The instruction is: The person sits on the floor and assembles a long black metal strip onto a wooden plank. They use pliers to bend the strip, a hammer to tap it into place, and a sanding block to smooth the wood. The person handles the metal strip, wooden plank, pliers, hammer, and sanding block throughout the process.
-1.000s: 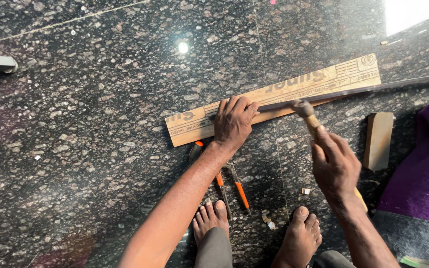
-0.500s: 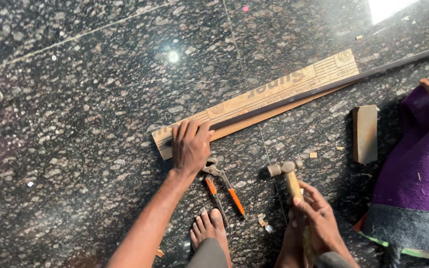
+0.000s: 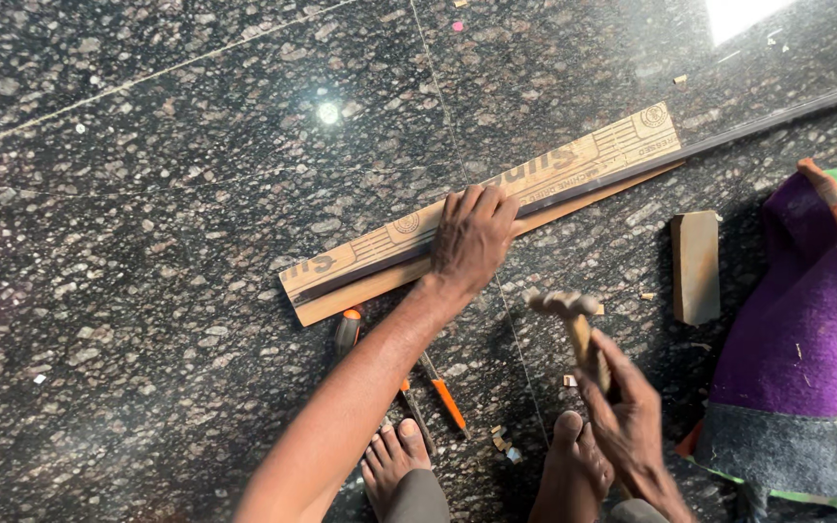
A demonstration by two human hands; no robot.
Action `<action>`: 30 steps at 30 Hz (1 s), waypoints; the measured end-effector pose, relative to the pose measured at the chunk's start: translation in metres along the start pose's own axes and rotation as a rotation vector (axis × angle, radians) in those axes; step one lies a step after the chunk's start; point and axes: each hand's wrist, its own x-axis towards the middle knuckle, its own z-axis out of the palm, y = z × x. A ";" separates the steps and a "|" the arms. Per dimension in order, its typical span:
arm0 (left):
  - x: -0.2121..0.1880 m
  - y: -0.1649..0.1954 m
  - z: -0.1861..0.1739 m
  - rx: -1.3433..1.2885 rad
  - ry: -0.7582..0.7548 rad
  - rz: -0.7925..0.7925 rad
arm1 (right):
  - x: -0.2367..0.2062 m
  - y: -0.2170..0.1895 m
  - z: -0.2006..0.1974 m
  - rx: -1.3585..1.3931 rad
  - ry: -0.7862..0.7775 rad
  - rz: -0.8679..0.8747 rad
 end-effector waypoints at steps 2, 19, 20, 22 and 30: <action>-0.005 -0.002 0.000 0.001 0.011 -0.005 | 0.023 -0.006 -0.010 -0.281 0.048 -0.288; -0.024 -0.011 -0.016 0.104 0.131 -0.017 | 0.103 -0.045 0.009 -0.576 0.232 -0.674; -0.024 -0.012 -0.016 0.108 0.132 -0.015 | 0.102 -0.045 0.009 -0.564 0.210 -0.664; -0.024 -0.011 -0.016 0.107 0.127 -0.015 | 0.099 -0.047 0.009 -0.546 0.157 -0.635; -0.023 -0.009 -0.021 0.105 0.122 -0.013 | 0.101 -0.040 0.009 -0.615 0.185 -0.639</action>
